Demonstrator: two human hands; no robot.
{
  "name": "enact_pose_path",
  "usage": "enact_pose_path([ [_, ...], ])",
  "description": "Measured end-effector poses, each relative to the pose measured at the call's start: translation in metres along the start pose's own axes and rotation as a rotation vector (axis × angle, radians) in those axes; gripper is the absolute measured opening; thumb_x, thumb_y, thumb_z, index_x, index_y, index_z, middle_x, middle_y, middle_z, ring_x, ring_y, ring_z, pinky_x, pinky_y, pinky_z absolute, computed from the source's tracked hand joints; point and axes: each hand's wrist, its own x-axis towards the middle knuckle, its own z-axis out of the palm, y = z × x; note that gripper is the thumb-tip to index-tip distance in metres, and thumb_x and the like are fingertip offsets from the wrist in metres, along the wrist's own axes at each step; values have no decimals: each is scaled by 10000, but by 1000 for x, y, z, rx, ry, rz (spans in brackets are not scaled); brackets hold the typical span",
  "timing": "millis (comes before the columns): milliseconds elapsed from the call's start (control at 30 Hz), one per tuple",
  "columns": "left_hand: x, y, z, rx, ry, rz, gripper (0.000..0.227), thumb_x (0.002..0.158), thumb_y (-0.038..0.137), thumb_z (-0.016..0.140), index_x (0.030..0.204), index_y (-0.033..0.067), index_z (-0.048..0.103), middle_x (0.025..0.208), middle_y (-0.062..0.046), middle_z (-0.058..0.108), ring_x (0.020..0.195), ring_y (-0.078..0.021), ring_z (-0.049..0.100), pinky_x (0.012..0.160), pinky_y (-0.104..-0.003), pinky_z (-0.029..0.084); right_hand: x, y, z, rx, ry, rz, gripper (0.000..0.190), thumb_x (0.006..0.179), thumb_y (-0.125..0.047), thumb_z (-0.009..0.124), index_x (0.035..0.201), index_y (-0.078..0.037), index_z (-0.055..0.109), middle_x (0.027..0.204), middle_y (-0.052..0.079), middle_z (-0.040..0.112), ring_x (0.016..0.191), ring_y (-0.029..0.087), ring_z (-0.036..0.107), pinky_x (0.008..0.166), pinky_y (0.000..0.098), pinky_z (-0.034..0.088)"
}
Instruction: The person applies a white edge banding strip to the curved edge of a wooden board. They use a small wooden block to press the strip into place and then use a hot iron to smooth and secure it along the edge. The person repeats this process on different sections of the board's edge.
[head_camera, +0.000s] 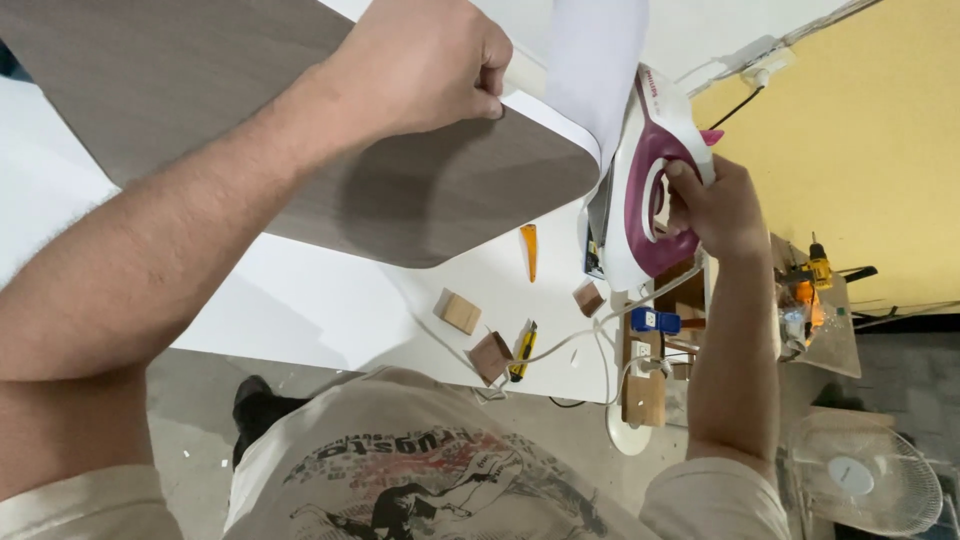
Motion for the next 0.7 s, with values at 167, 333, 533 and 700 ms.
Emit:
enact_pose_path([
  [167,2,1,-4,-40,-42,-51,173,854,216,847,747,176,717,698,69,694,643,-157,625,522,-361,398,10,34,23,113,99,-24,320,1015,-471,608,962,-163,676,802,3,704,754,195,683,698,350,499],
  [333,2,2,-6,-27,-45,-62,144,845,218,844,761,179,733,720,72,705,668,-163,633,538,-362,407,6,49,62,521,57,-152,509,1107,-332,495,649,-117,447,528,46,458,443,171,467,454,309,432],
  [533,-2,7,-12,-28,-91,-121,144,882,251,849,809,184,745,752,66,714,680,-155,638,549,-353,422,9,75,99,675,85,-182,527,1037,-571,479,681,-185,433,526,-44,416,453,100,420,441,257,382],
  [700,-1,7,-11,-7,-109,-159,134,874,259,837,796,209,742,757,94,723,688,-142,657,538,-355,427,-1,64,113,664,141,-11,465,1068,-550,406,813,-180,528,568,-55,469,492,77,486,502,237,461],
])
